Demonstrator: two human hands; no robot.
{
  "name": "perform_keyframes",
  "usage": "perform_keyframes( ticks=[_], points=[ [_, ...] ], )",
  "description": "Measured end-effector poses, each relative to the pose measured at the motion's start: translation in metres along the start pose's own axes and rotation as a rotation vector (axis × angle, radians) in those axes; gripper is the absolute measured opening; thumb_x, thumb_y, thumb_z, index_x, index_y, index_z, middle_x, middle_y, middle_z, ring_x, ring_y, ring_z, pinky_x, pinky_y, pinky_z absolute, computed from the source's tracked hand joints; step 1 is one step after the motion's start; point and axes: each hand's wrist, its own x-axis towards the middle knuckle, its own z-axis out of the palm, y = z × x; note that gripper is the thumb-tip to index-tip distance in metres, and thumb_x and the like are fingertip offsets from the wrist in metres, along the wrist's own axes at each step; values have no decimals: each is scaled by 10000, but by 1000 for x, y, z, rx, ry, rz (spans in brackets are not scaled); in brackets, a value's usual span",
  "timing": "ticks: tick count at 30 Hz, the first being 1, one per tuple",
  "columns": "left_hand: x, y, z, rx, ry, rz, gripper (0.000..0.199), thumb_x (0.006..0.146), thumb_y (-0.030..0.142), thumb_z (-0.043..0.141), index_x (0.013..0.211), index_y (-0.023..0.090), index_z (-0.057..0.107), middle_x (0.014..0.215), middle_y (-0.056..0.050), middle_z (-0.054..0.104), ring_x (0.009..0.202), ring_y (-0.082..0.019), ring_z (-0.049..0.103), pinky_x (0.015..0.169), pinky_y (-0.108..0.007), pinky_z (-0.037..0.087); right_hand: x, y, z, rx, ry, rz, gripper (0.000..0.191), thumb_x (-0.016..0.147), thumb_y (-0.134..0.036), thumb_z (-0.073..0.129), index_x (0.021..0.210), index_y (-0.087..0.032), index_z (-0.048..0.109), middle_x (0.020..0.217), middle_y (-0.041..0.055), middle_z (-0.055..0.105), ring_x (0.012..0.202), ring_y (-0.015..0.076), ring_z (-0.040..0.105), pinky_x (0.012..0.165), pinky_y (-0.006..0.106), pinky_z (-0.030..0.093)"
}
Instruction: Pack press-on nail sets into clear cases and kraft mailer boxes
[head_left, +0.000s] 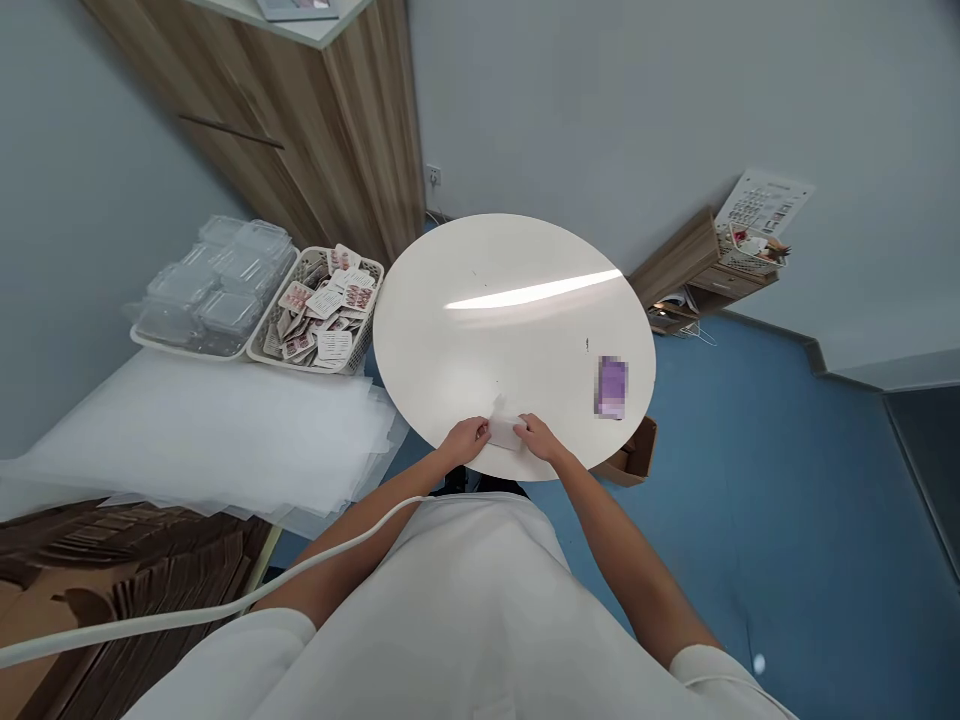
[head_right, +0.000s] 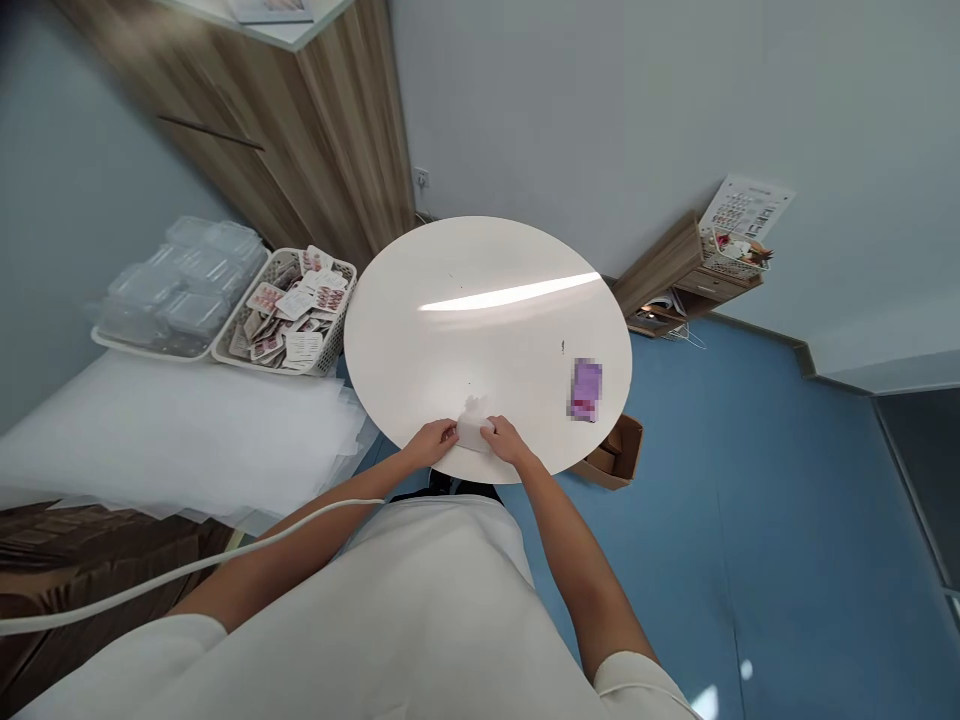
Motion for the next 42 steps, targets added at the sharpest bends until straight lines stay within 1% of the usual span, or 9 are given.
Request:
perform_keyframes(
  ticks=[4, 7, 11, 16, 22, 27, 32, 37, 42],
  points=[
    [7, 3, 6, -48, 73, -195, 387, 774, 283, 453, 1145, 172, 445, 853, -40, 632, 798, -193, 582, 663, -292, 427, 18, 7, 6, 18, 127, 116, 321, 812, -346, 378, 1077, -194, 477, 966, 56, 535, 845, 173, 510, 730, 296, 408],
    [11, 3, 8, -73, 96, -266, 404, 764, 322, 481, 1136, 168, 449, 852, -39, 633, 807, -193, 584, 675, -295, 433, 21, 12, 14, 13, 256, 201, 474, 780, -371, 444, 1215, -198, 369, 1103, 100, 467, 934, 207, 494, 743, 321, 416],
    [11, -1, 5, -149, 131, -300, 383, 752, 363, 504, 1078, 162, 490, 891, -48, 624, 825, -170, 582, 714, -274, 444, 4, 19, 20, 110, 333, 172, 564, 777, -382, 447, 1284, -202, 276, 1154, 108, 433, 960, 213, 489, 778, 348, 421],
    [6, -7, 3, -185, 147, -515, 332, 755, 398, 494, 973, 151, 542, 885, -78, 621, 821, -182, 596, 683, -282, 460, -25, 33, 23, 308, 278, 226, 532, 752, -348, 467, 1244, -193, 340, 1044, 81, 500, 715, 148, 531, 743, 334, 451],
    [2, 0, 15, -370, 157, -616, 371, 754, 410, 509, 1022, 153, 503, 922, -91, 602, 740, -147, 605, 582, -244, 478, -30, 32, 32, 592, 104, 287, 465, 733, -344, 479, 1170, -217, 383, 998, 54, 502, 651, 117, 568, 592, 273, 485],
    [3, 12, 21, -290, 210, -533, 461, 763, 348, 500, 1181, 172, 412, 1012, -95, 554, 782, -150, 588, 649, -271, 485, -22, 28, 34, 587, 76, 250, 568, 735, -346, 488, 1252, -234, 280, 1045, 60, 474, 682, 115, 580, 622, 275, 493],
    [5, 11, 22, -194, 127, -344, 586, 770, 257, 465, 1315, 179, 263, 1134, -129, 464, 930, -196, 532, 800, -329, 442, -7, 20, 33, 436, 25, 177, 596, 721, -293, 518, 1259, -199, 278, 1014, 65, 506, 709, 130, 577, 699, 301, 483],
    [4, -11, 0, -147, 145, -352, 650, 755, 290, 477, 1343, 197, 214, 1169, -127, 365, 1049, -244, 455, 871, -362, 388, 14, -14, 45, 422, 20, 187, 606, 721, -275, 520, 1265, -208, 262, 1016, 66, 510, 724, 135, 578, 676, 296, 484],
    [2, -48, -48, -153, 218, -416, 615, 737, 284, 484, 1312, 210, 282, 1099, -104, 379, 1108, -267, 393, 943, -390, 320, 59, -62, 67, 395, 4, 180, 628, 715, -290, 514, 1282, -216, 254, 1039, 64, 494, 750, 125, 567, 691, 282, 481]
  ],
)
